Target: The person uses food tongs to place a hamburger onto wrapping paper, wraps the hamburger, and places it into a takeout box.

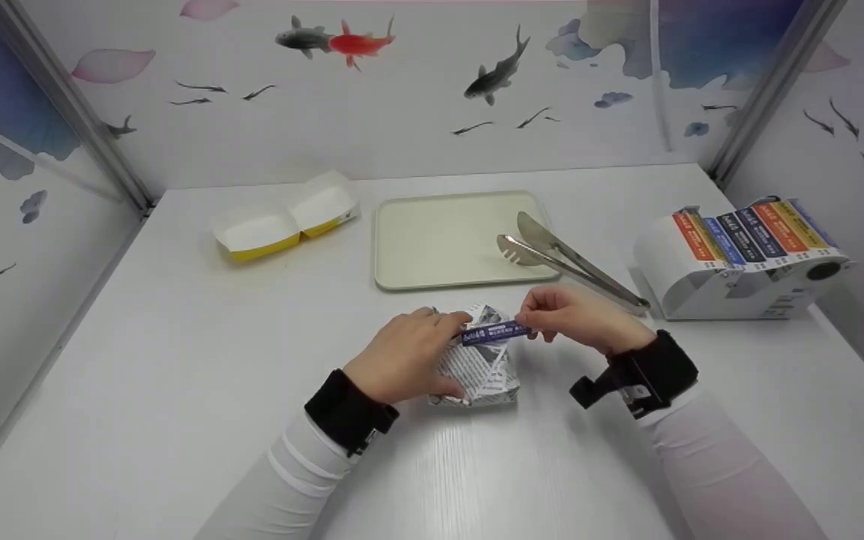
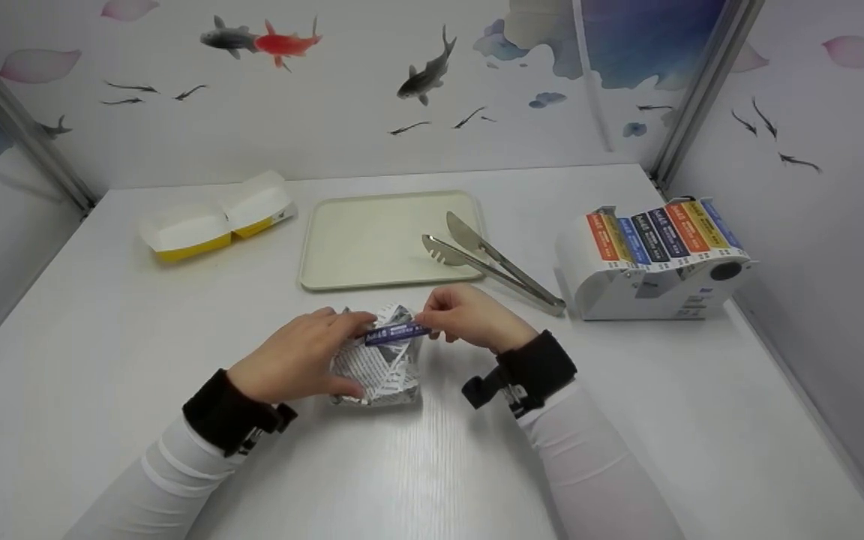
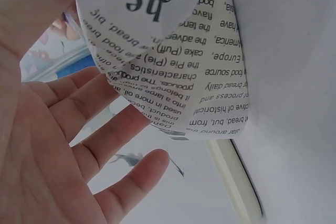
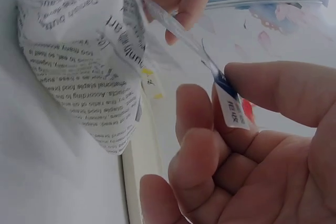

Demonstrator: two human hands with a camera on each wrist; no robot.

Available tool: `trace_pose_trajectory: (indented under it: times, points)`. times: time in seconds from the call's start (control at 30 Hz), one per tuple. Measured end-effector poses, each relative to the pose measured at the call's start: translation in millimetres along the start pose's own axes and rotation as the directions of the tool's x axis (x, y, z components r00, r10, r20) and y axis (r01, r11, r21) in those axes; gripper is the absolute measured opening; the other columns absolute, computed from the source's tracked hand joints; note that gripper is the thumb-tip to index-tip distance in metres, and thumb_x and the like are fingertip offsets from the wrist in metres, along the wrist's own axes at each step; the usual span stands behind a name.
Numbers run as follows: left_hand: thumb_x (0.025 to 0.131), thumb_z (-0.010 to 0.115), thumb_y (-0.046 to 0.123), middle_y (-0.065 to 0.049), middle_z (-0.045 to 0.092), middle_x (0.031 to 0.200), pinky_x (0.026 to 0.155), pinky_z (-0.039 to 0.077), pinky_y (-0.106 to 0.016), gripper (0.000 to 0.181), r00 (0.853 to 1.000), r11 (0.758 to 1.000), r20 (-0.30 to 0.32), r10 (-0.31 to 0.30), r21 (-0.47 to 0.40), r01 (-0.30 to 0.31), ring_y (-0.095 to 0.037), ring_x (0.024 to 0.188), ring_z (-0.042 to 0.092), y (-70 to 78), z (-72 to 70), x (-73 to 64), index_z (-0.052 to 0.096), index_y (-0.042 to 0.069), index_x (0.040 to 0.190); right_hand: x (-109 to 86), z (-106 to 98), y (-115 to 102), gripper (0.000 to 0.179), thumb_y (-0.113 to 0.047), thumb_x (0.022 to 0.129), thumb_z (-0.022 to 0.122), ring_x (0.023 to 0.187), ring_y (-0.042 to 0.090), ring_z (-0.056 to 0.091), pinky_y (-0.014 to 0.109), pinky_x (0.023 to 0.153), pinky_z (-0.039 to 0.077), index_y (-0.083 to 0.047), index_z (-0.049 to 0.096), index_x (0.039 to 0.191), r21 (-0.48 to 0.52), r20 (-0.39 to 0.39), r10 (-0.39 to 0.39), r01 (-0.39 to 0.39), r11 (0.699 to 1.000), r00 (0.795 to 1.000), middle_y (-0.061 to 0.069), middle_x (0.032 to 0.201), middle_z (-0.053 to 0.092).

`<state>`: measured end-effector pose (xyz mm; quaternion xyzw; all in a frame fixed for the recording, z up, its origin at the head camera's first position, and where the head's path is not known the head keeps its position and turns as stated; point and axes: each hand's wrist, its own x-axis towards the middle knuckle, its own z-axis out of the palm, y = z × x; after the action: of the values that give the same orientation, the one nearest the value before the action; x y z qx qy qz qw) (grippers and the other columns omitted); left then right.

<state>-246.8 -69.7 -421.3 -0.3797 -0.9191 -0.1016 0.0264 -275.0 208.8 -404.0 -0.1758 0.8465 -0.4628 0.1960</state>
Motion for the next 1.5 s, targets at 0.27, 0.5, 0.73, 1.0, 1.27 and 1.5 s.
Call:
trace_pose_trajectory:
  times: [0.27, 0.5, 0.73, 1.0, 1.27, 1.5]
  points:
    - [0.075, 0.091, 0.054, -0.005, 0.073, 0.120, 0.088, 0.058, -0.042, 0.089, 1.000, 0.999, 0.013, 0.022, 0.032, -0.022, -0.025, 0.108, 0.066, 1.3, -0.9, 0.6, 0.055, 0.018, 0.148, 5.7, 10.4, 2.9, 0.023, -0.022, 0.099, 0.070, 0.066, 0.008, 0.050, 0.022, 0.060, 0.039, -0.008, 0.062, 0.083, -0.118, -0.090, 0.072, -0.082, 0.990, 0.993, -0.008, 0.073, 0.058]
    - [0.078, 0.090, 0.050, -0.004, 0.072, 0.122, 0.090, 0.059, -0.042, 0.087, 0.999, 0.999, 0.044, 0.022, 0.038, -0.023, -0.025, 0.113, 0.066, 3.4, -2.5, 1.8, 0.053, 0.024, 0.152, 5.4, 16.2, -0.1, 0.030, -0.030, 0.096, 0.074, 0.068, 0.013, 0.047, 0.026, 0.061, 0.037, -0.009, 0.060, 0.080, -0.246, -0.170, 0.063, -0.104, 0.964, 0.984, -0.005, 0.075, 0.054]
    - [0.080, 0.089, 0.049, -0.005, 0.072, 0.123, 0.090, 0.059, -0.042, 0.076, 0.997, 0.996, 0.045, 0.060, 0.065, -0.063, -0.026, 0.112, 0.064, 3.3, -1.2, 1.5, 0.060, 0.028, 0.148, 4.2, 26.0, -2.8, 0.039, -0.041, 0.091, 0.079, 0.070, 0.016, 0.049, 0.029, 0.060, 0.037, -0.011, 0.058, 0.078, -0.374, -0.233, 0.064, -0.150, 0.915, 0.970, -0.003, 0.075, 0.052]
    - [0.082, 0.087, 0.049, -0.002, 0.072, 0.130, 0.092, 0.057, -0.041, 0.068, 0.996, 0.997, 0.082, 0.043, 0.058, -0.048, -0.026, 0.113, 0.063, 4.7, -2.4, 1.7, 0.067, 0.028, 0.144, 5.6, 25.4, 2.5, 0.044, -0.047, 0.090, 0.080, 0.067, 0.016, 0.050, 0.029, 0.058, 0.037, -0.011, 0.059, 0.077, -0.416, -0.223, 0.116, -0.202, 0.887, 0.968, -0.002, 0.073, 0.053]
    - [0.082, 0.087, 0.049, -0.003, 0.073, 0.129, 0.094, 0.055, -0.039, 0.067, 0.995, 0.997, 0.077, 0.060, 0.052, -0.064, -0.025, 0.113, 0.063, 4.5, -2.8, 1.9, 0.068, 0.026, 0.143, -19.7, 3.9, -14.8, 0.019, -0.024, 0.100, 0.071, 0.087, 0.022, 0.063, 0.033, 0.076, 0.047, -0.005, 0.072, 0.105, -0.414, -0.353, -0.081, -0.078, 0.907, 0.932, 0.011, 0.099, 0.074]
    - [0.082, 0.086, 0.050, -0.003, 0.073, 0.129, 0.092, 0.056, -0.040, 0.067, 0.996, 0.996, 0.067, 0.067, 0.051, -0.070, -0.026, 0.113, 0.063, 2.9, -4.3, 0.7, 0.068, 0.026, 0.142, -41.9, -0.2, -38.0, 0.026, -0.006, 0.105, 0.059, 0.111, 0.030, 0.074, 0.052, 0.099, 0.058, -0.005, 0.075, 0.125, -0.418, -0.214, -0.207, 0.102, 0.903, 0.955, 0.013, 0.120, 0.079]
